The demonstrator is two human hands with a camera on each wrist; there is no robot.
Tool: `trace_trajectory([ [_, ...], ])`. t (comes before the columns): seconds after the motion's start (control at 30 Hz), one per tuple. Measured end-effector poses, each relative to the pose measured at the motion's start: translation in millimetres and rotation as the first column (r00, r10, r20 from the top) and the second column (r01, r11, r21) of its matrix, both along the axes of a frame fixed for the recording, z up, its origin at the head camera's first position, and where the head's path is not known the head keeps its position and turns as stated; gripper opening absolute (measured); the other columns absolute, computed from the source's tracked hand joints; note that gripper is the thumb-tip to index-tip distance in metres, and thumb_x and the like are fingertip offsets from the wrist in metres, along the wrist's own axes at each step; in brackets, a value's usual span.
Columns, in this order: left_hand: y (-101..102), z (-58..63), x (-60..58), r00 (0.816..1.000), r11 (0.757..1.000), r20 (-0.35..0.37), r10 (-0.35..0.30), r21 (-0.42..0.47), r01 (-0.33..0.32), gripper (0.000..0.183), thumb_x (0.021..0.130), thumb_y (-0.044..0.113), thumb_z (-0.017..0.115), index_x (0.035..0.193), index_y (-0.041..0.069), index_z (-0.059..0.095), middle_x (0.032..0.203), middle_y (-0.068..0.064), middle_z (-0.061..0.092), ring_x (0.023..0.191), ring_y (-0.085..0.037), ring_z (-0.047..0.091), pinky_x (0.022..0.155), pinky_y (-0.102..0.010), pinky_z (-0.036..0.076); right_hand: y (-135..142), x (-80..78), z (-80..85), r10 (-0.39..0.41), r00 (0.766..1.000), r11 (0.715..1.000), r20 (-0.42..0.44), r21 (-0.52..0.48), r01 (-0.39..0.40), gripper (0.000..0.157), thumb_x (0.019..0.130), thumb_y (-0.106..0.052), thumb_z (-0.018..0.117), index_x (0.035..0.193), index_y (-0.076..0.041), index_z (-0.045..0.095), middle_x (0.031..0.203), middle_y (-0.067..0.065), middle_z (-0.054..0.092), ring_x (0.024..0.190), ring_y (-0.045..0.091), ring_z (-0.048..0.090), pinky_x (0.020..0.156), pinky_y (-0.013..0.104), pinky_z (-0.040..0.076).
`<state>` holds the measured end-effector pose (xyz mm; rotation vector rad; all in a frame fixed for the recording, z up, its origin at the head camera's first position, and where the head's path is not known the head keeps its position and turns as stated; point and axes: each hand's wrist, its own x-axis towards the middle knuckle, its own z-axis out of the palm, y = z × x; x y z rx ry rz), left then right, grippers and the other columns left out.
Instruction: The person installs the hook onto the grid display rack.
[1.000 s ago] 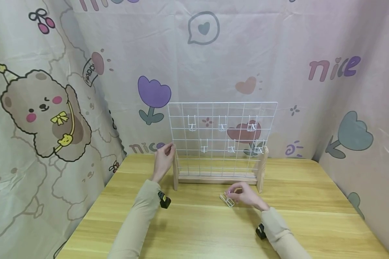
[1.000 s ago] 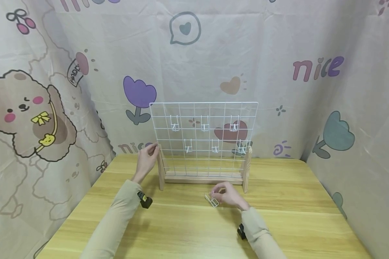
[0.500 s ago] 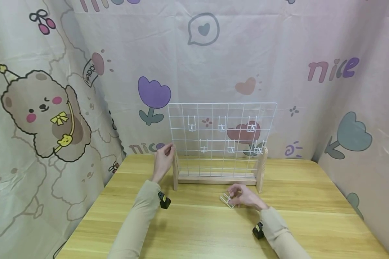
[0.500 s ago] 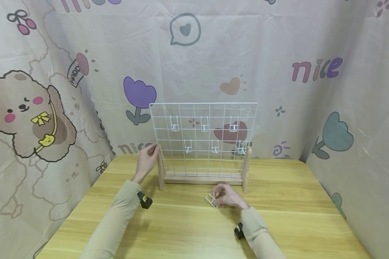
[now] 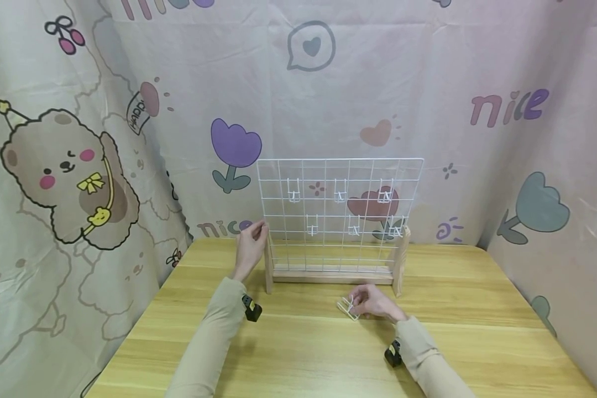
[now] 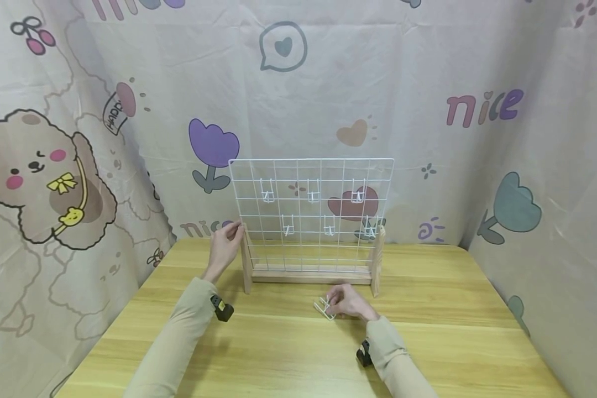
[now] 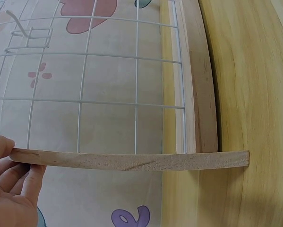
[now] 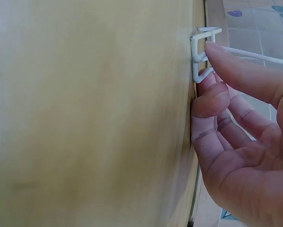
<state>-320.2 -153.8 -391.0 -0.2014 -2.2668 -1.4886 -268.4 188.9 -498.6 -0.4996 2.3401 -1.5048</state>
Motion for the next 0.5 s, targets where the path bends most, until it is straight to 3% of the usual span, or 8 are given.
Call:
trace_trajectory([
  [0.5,0.7,-0.3,0.5,1.000,1.000,-0.009,-0.001,0.009,0.001,0.036,0.103,0.013,0.057,0.132,-0.007,0.060,0.131,-0.027,0.065,0.124,-0.038,0.064,0.106,-0.044,0.054,2.3,1.2,-1.8,-0.008,0.999,1.000,0.037,-0.004,0.008,0.021,0.078,0.003,0.076,0.096,0.011,0.068,0.072,-0.004,0.064,0.058,0.004,0.053,0.049,0.013,0.044],
])
